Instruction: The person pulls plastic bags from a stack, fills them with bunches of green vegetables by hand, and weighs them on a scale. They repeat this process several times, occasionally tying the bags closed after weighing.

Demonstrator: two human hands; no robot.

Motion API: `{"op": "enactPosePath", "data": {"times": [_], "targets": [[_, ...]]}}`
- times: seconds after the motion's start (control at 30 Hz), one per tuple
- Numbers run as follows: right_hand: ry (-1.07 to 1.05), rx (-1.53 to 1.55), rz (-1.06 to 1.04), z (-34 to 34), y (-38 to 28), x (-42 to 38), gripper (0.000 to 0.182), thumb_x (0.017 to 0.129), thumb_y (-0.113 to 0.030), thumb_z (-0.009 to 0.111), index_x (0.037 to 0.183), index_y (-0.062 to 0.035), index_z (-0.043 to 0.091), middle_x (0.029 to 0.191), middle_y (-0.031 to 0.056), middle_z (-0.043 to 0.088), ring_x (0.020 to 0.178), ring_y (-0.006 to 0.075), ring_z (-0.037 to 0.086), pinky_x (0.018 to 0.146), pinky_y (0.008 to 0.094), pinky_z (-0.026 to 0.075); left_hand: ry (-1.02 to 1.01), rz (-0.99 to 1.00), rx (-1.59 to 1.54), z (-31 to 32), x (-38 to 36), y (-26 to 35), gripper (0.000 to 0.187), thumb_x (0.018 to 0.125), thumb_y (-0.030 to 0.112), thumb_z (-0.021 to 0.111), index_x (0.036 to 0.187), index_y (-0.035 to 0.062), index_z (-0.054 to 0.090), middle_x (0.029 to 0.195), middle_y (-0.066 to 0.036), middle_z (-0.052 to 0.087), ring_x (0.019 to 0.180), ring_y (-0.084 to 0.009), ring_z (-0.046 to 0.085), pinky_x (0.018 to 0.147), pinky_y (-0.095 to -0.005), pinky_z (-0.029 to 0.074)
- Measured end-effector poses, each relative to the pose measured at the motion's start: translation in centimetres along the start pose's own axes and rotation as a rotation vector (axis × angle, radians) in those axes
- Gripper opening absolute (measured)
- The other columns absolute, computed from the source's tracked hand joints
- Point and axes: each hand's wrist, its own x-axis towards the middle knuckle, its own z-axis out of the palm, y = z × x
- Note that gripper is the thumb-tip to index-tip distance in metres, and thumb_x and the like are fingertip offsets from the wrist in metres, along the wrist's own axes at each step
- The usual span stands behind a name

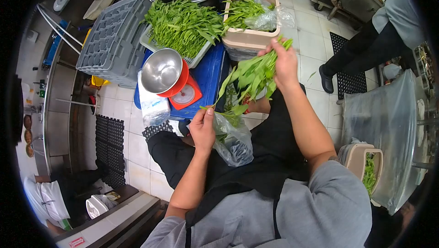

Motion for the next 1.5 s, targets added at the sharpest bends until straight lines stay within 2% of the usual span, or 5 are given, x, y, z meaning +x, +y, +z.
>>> {"op": "enactPosePath", "data": {"times": [0.33, 0.77, 1.1, 1.43, 1.5], "targets": [[-1.056, -1.05, -0.26, 3.5, 4.3, -6.8, 0.042, 0.083, -0.038, 0.072, 0.103, -0.0015, 0.068, 0.09, 0.0174, 0.066, 0.083, 0.0343, 0.065, 0.076, 0.0419, 0.052, -0.056, 0.128, 0.202, 1.2, -0.5, -0.8, 0.018, 0.092, 0.015, 0.068, 0.103, 0.0005, 0.069, 0.071, -0.008, 0.061, 0.065, -0.0116, 0.055, 0.063, -0.0279, 0.046], [-0.113, -0.052, 0.449, -7.8, -0.2, 0.6, 0.027, 0.094, -0.037, 0.061, 0.093, -0.0099, 0.056, 0.062, 0.0007, 0.051, 0.054, 0.0135, 0.055, 0.051, 0.0291, 0.046, -0.349, 0.219, 0.952, -6.5, -4.6, -1.1, 0.033, 0.088, 0.025, 0.071, 0.074, -0.0002, 0.055, 0.069, -0.019, 0.061, 0.067, -0.0423, 0.058, 0.063, -0.0443, 0.046], [-0.522, 0.231, 1.364, -3.5, 6.2, -8.3, 0.024, 0.094, -0.024, 0.059, 0.113, -0.0087, 0.057, 0.067, -0.0005, 0.051, 0.052, 0.0129, 0.049, 0.049, 0.0284, 0.04, -0.09, -0.17, 0.256, -1.2, 0.3, -6.1, 0.041, 0.102, 0.036, 0.053, 0.087, -0.0007, 0.064, 0.068, 0.001, 0.052, 0.068, -0.0079, 0.044, 0.064, -0.0272, 0.041], [-0.443, 0.226, 0.985, -10.7, 20.1, -6.5, 0.031, 0.087, -0.01, 0.062, 0.116, 0.0012, 0.061, 0.092, 0.009, 0.065, 0.083, 0.0227, 0.065, 0.075, 0.0346, 0.055, -0.381, 0.3, 0.192, 2.8, -2.3, -3.1, 0.017, 0.098, 0.012, 0.058, 0.098, -0.0015, 0.069, 0.086, -0.01, 0.069, 0.077, -0.0181, 0.064, 0.071, -0.029, 0.049], [-0.831, -0.956, 0.417, -12.5, 24.9, -4.0, 0.03, 0.091, -0.02, 0.059, 0.115, -0.0028, 0.064, 0.102, 0.0125, 0.067, 0.094, 0.0231, 0.066, 0.081, 0.0363, 0.053, -0.474, 0.337, 0.27, 3.2, -2.6, -0.2, 0.016, 0.097, 0.011, 0.059, 0.098, -0.0017, 0.069, 0.085, -0.013, 0.068, 0.076, -0.0229, 0.065, 0.069, -0.0299, 0.05]]}}
